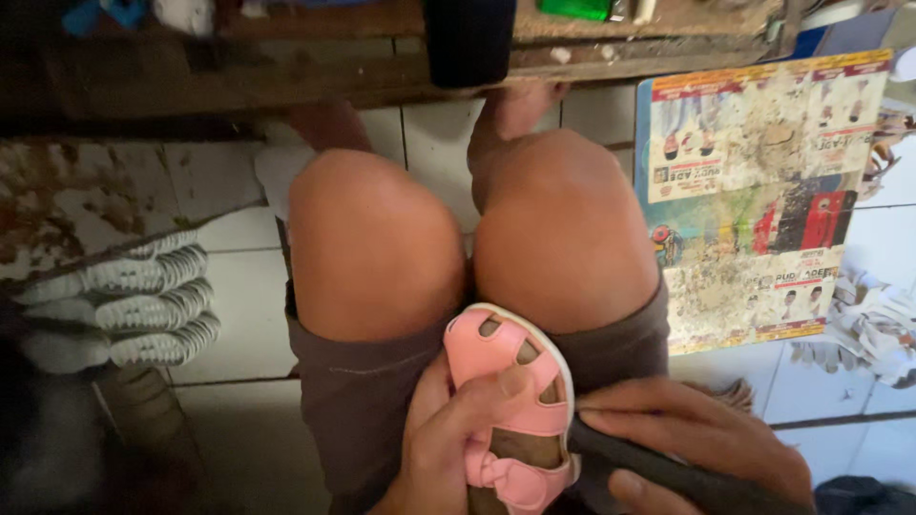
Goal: The person heats the sole of a pink sandal over a gas flame and presses it onto the upper. They then use a knife to trim excess material around the edges. The process is repeated for multiple sandals, which are placed on a nearby shelf after completion.
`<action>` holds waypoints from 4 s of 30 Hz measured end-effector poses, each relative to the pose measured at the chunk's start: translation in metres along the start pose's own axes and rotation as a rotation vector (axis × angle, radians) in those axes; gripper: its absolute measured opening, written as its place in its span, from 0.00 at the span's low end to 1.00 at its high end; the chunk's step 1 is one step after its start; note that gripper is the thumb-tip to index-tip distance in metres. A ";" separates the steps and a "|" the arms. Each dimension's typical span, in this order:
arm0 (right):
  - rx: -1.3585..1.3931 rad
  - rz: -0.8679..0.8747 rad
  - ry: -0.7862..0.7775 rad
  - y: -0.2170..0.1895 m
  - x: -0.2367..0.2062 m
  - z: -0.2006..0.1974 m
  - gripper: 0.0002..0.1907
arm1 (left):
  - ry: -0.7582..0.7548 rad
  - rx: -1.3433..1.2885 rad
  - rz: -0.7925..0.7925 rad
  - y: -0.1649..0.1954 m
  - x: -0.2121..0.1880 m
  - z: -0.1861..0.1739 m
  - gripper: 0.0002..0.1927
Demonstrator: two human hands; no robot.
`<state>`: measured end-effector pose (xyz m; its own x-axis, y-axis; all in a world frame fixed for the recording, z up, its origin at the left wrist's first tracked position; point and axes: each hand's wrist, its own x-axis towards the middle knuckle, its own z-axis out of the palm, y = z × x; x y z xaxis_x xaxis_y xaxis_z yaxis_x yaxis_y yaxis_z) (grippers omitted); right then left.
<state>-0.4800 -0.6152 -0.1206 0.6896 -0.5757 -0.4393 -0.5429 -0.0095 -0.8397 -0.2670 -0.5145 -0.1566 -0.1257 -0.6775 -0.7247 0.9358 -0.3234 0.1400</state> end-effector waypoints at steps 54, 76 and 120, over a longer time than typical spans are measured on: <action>-0.214 -0.075 -0.092 -0.033 0.023 -0.018 0.19 | -0.007 0.177 0.083 0.004 -0.009 0.004 0.21; 0.280 0.136 0.392 -0.034 -0.001 0.032 0.17 | -0.042 0.081 0.114 0.001 -0.009 0.011 0.16; 0.385 0.194 -0.600 -0.019 0.072 -0.076 0.18 | -0.331 1.037 0.189 0.030 -0.011 0.010 0.23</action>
<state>-0.4566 -0.7188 -0.1118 0.8016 0.0098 -0.5977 -0.5513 0.3986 -0.7329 -0.2414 -0.5234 -0.1378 -0.2368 -0.8677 -0.4371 0.2390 -0.4881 0.8395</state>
